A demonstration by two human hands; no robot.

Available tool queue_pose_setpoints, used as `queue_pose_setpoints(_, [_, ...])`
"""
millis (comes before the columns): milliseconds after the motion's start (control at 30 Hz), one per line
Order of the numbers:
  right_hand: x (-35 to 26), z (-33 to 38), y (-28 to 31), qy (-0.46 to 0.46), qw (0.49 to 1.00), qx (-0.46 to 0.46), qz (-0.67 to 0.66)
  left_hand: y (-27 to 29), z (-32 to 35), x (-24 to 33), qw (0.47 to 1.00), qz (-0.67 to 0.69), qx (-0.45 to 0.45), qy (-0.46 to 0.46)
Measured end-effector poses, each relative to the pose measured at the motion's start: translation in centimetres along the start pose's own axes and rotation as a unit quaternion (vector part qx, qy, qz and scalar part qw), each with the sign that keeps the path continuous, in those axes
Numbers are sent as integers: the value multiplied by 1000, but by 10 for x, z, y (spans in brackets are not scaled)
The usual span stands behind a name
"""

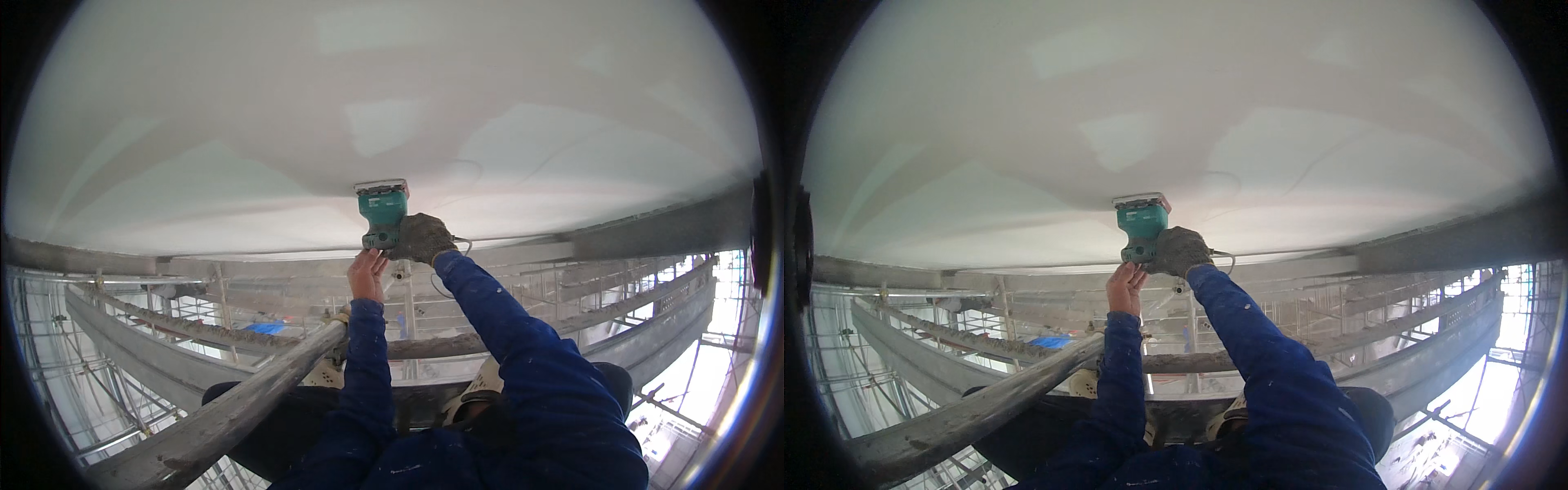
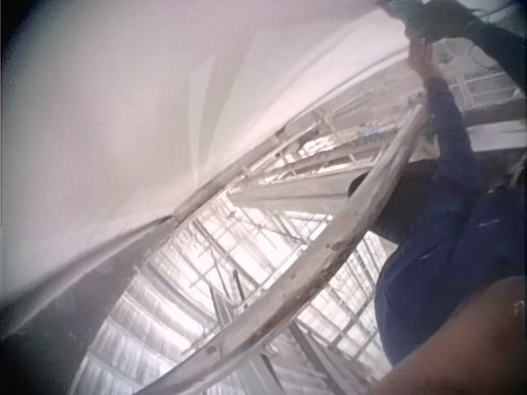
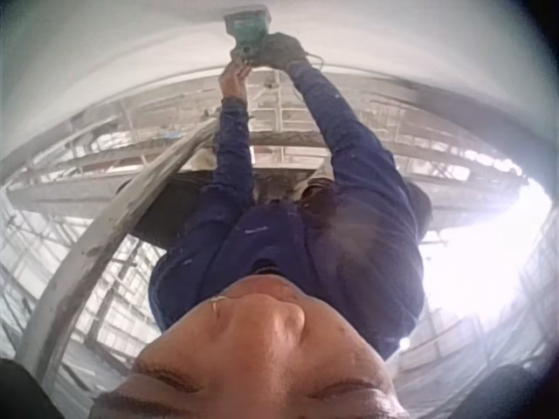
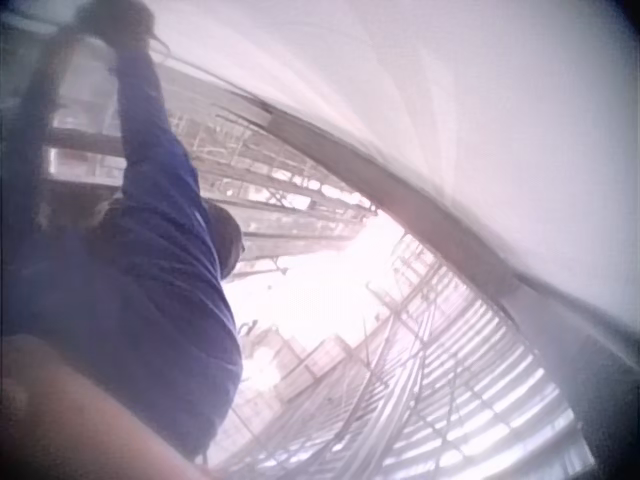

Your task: The person uses a handheld electric sander to smooth a white ceiling surface. They move the tool in circular and sweeping motions across the ceiling while standing on scaffolding. The person wears gloves and a blue long-sleeved shirt during the task.

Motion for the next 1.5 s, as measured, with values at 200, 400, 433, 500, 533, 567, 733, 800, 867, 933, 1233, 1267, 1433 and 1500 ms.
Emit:
queue_pose_setpoints(200, [8, 9, 11, -13, 998, 60, 33, -16, 6, -7, 989, 28, -122, 77])
queue_pose_setpoints(400, [10, 9, 7, -36, 997, 40, 53, -27, 11, 5, 982, 8, -142, 121])
queue_pose_setpoints(433, [8, 11, 9, -26, 997, 48, 46, -26, 12, 6, 985, 12, -132, 111])
queue_pose_setpoints(500, [3, 13, 14, -6, 997, 65, 34, -25, 16, 7, 989, 21, -111, 90])
queue_pose_setpoints(533, [-1, 14, 16, -5, 997, 66, 34, -22, 16, 6, 991, 31, -104, 80])
queue_pose_setpoints(567, [-6, 14, 18, -3, 997, 67, 37, -18, 15, 6, 992, 43, -97, 69])
queue_pose_setpoints(733, [-38, -6, 5, 24, 998, 51, 13, 19, 5, 30, 998, 65, 7, 22])
queue_pose_setpoints(800, [-65, -18, -4, 46, 997, 56, -6, 45, -3, 47, 997, 54, 47, -6])
queue_pose_setpoints(867, [-92, -28, -9, 54, 997, 52, -15, 68, -10, 66, 995, 51, 87, -25])
queue_pose_setpoints(933, [-110, -34, -12, 50, 998, 35, -16, 84, -15, 80, 990, 53, 128, -38])
queue_pose_setpoints(1233, [-113, -37, -8, 37, 998, 45, -21, 82, -21, 81, 995, 33, 82, -36])
queue_pose_setpoints(1267, [-107, -36, -8, 34, 998, 44, -25, 80, -21, 77, 996, 38, 76, -40])
queue_pose_setpoints(1433, [-57, -14, 0, 9, 1000, 30, -1, 33, -5, 42, 998, 60, -9, -10])
queue_pose_setpoints(1500, [-43, -11, 1, -1, 999, 29, 14, 23, -3, 29, 997, 69, -25, 1])
Point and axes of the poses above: each hand's wrist, its own z-axis away from the middle knuckle, its own y-axis out of the back of the hand, x = y × z, the point moved 7 cm from there along -z, towards the middle knuckle, and after that the axes turned 4 degrees about -z, right-handed, at the moved point
